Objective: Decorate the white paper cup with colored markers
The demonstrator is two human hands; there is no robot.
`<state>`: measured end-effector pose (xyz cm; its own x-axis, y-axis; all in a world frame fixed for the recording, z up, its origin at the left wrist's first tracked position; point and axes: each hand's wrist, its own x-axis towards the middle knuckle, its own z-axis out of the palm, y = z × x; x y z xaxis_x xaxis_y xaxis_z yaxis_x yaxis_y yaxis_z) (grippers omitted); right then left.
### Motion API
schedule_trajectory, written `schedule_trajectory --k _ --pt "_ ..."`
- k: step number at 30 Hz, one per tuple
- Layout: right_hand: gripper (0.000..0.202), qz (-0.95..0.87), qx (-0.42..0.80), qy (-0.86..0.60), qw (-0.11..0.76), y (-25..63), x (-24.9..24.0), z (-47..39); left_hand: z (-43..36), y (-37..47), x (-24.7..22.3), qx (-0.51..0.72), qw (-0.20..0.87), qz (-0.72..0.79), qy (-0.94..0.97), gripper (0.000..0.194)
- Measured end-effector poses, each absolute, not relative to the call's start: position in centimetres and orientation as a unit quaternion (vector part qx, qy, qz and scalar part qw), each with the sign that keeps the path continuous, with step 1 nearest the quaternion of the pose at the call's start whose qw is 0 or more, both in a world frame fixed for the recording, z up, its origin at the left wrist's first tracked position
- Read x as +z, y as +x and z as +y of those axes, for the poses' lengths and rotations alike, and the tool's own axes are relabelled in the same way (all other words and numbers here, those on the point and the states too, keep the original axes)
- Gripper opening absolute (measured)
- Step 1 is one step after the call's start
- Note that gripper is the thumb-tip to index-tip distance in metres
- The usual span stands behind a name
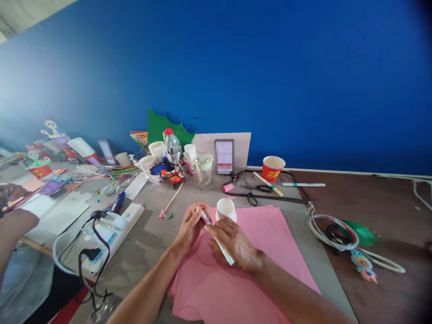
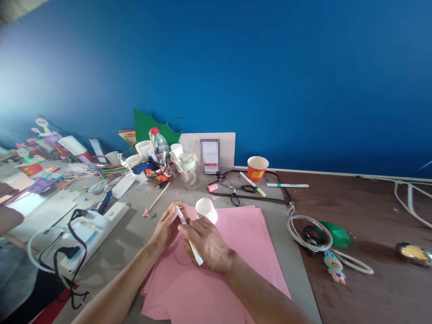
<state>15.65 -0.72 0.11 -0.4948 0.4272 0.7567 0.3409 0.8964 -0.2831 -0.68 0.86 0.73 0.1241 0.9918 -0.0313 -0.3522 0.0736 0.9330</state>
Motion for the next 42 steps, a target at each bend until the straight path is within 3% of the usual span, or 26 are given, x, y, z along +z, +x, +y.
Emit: schedule_trajectory --k 8,14,23,34,42 --pt "0.047 -0.852 0.054 -0.252 0.455 16.0 0.0 -0.8 1.6 -1.6 0.9 0.478 0.714 0.355 0.367 0.031" --pt "0.059 -0.85 0.063 -0.235 0.468 15.9 0.3 -1.2 1.4 -1.7 1.2 0.466 0.72 0.344 0.383 0.032" --pt "0.037 -0.865 0.067 -0.235 0.439 16.2 0.7 -1.8 0.9 -1.3 1.7 0.48 0.72 0.334 0.372 0.032" --pt "0.043 -0.867 0.075 -0.221 0.441 15.9 0.2 -1.8 1.1 -1.0 1.3 0.519 0.701 0.35 0.343 0.045" --pt "0.029 -0.878 -0.001 -0.26 0.402 15.8 -0.1 -1.7 1.1 -0.3 1.1 0.539 0.683 0.393 0.298 0.046"
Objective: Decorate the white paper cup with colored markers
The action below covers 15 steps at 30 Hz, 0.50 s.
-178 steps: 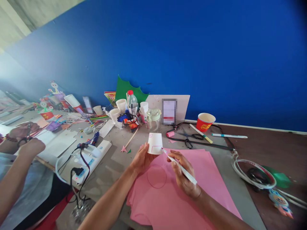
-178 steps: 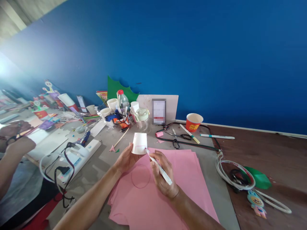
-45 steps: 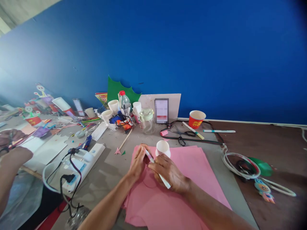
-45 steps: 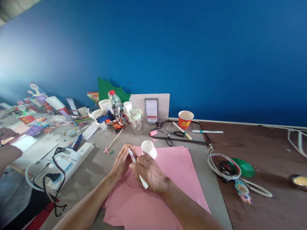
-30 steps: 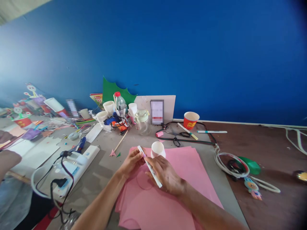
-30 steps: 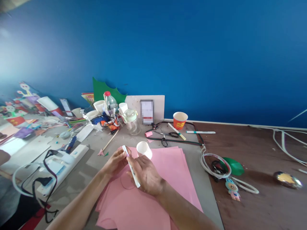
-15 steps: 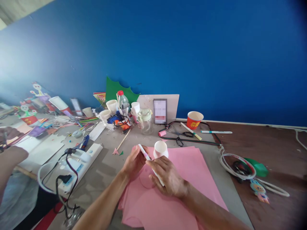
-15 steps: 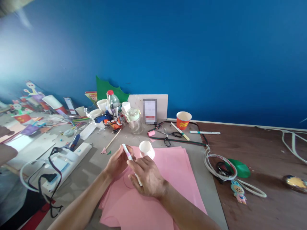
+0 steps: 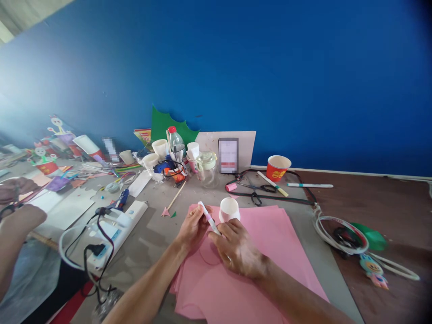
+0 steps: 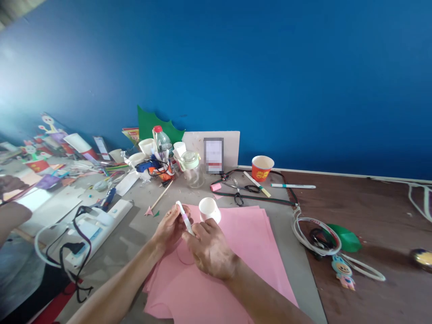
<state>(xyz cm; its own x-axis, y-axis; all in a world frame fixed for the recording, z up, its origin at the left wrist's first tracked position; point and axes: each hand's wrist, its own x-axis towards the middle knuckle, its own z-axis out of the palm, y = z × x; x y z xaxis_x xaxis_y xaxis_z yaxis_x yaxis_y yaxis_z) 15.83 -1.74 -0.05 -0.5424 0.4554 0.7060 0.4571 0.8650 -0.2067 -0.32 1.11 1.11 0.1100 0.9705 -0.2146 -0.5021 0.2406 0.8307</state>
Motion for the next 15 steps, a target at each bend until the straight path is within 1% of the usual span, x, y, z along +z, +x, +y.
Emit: schedule_trajectory --k 2,6,9,15 --pt "0.026 -0.88 0.013 -0.254 0.402 15.8 -0.2 -1.8 1.0 -0.2 1.0 0.536 0.687 0.394 0.293 0.046" --pt "0.033 -0.846 0.115 -0.247 0.459 15.3 -0.5 -2.1 0.7 -0.2 0.8 0.522 0.703 0.382 0.294 0.049" --pt "0.034 -0.823 0.176 -0.241 0.483 14.9 -0.5 -2.4 0.5 -0.2 0.7 0.526 0.699 0.38 0.3 0.051" --pt "0.035 -0.825 0.191 -0.221 0.484 15.0 -0.1 -2.2 0.4 0.2 0.9 0.532 0.695 0.368 0.313 0.052"
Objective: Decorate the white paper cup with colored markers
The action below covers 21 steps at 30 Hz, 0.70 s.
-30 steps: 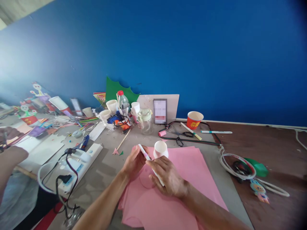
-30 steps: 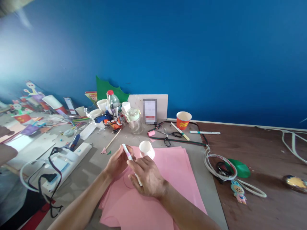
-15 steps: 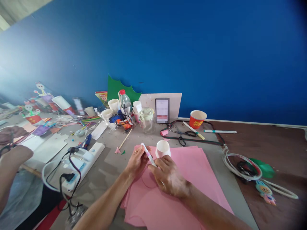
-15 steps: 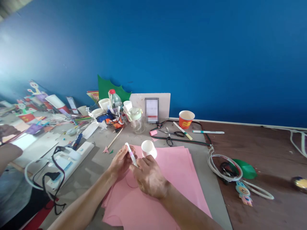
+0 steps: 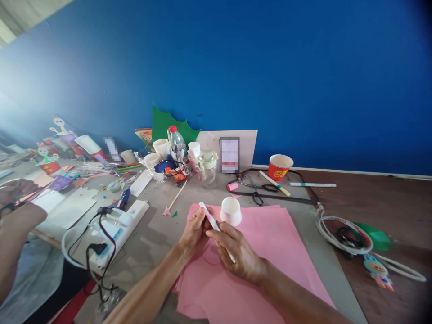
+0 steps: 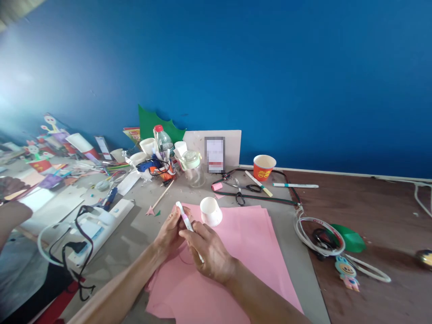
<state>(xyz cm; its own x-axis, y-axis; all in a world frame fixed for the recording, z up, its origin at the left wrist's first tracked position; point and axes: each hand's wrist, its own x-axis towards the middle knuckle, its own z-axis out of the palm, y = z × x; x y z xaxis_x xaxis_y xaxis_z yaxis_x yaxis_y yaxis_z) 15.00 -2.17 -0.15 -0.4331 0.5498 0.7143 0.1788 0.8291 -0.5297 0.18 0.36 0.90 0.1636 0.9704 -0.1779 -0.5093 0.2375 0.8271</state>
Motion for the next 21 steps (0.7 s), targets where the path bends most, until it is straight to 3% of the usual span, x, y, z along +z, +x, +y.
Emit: schedule_trajectory --k 7,11,13,17,21 --pt "0.043 -0.861 0.085 -0.229 0.445 15.2 -0.1 -1.4 0.7 0.0 0.9 0.531 0.685 0.383 0.319 0.052" --pt "0.073 -0.857 0.084 -0.222 0.456 15.2 0.2 -1.8 1.5 -0.9 1.2 0.552 0.686 0.356 0.313 0.045" --pt "0.077 -0.853 0.078 -0.223 0.465 15.5 0.5 -1.9 2.3 -1.7 1.1 0.578 0.685 0.335 0.29 0.048" --pt "0.05 -0.82 0.042 -0.298 0.487 16.8 1.5 -1.1 3.9 -3.3 0.7 0.654 0.646 0.338 0.201 0.031" --pt "0.028 -0.722 0.006 -0.467 0.511 19.3 1.9 1.8 4.4 -3.7 0.4 0.675 0.628 0.353 0.16 0.019"
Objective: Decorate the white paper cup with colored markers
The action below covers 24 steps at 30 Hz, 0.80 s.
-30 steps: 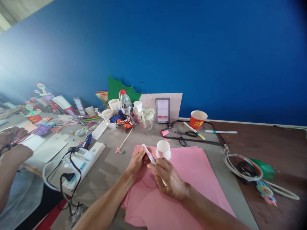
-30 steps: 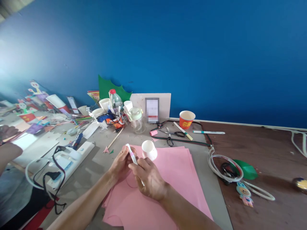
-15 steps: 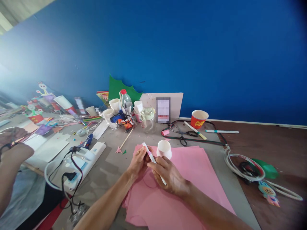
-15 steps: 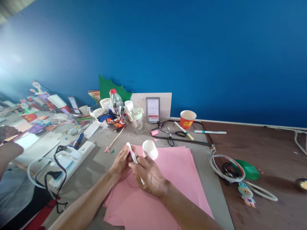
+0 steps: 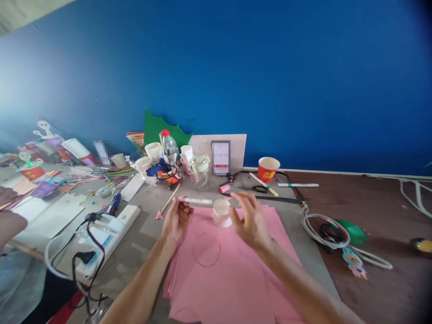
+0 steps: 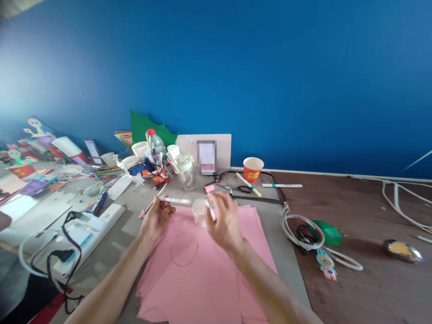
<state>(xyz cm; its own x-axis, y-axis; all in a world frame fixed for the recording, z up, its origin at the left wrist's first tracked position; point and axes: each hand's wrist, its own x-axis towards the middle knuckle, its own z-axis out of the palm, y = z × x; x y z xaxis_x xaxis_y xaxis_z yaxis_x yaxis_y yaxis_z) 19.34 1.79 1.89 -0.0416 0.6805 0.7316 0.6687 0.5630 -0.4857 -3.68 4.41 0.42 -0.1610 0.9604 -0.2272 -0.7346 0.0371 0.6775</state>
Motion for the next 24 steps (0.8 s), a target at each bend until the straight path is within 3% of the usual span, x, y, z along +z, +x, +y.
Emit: schedule_trajectory --k 2,7,13,16,20,24 --pt "0.028 -0.666 -0.033 -0.557 0.495 21.1 1.3 3.4 4.4 -3.6 0.4 0.665 0.639 0.355 0.153 0.015" --pt "0.04 -0.587 -0.079 -0.732 0.337 25.7 -1.3 6.0 4.4 -3.4 0.4 0.631 0.665 0.359 0.172 0.011" --pt "0.042 -0.569 -0.076 -0.79 0.213 28.2 -3.2 6.4 3.8 -2.9 0.7 0.659 0.605 0.372 0.249 0.055" --pt "0.039 -0.563 -0.07 -0.799 0.199 28.5 -3.3 6.4 3.4 -2.7 0.6 0.655 0.593 0.371 0.287 0.065" --pt "0.035 -0.548 -0.081 -0.788 0.269 28.6 -3.0 6.5 3.4 -2.7 0.3 0.64 0.596 0.378 0.304 0.064" --pt "0.027 -0.512 -0.015 -0.689 0.513 27.9 -2.1 6.8 3.6 -2.9 0.1 0.647 0.601 0.367 0.294 0.045"
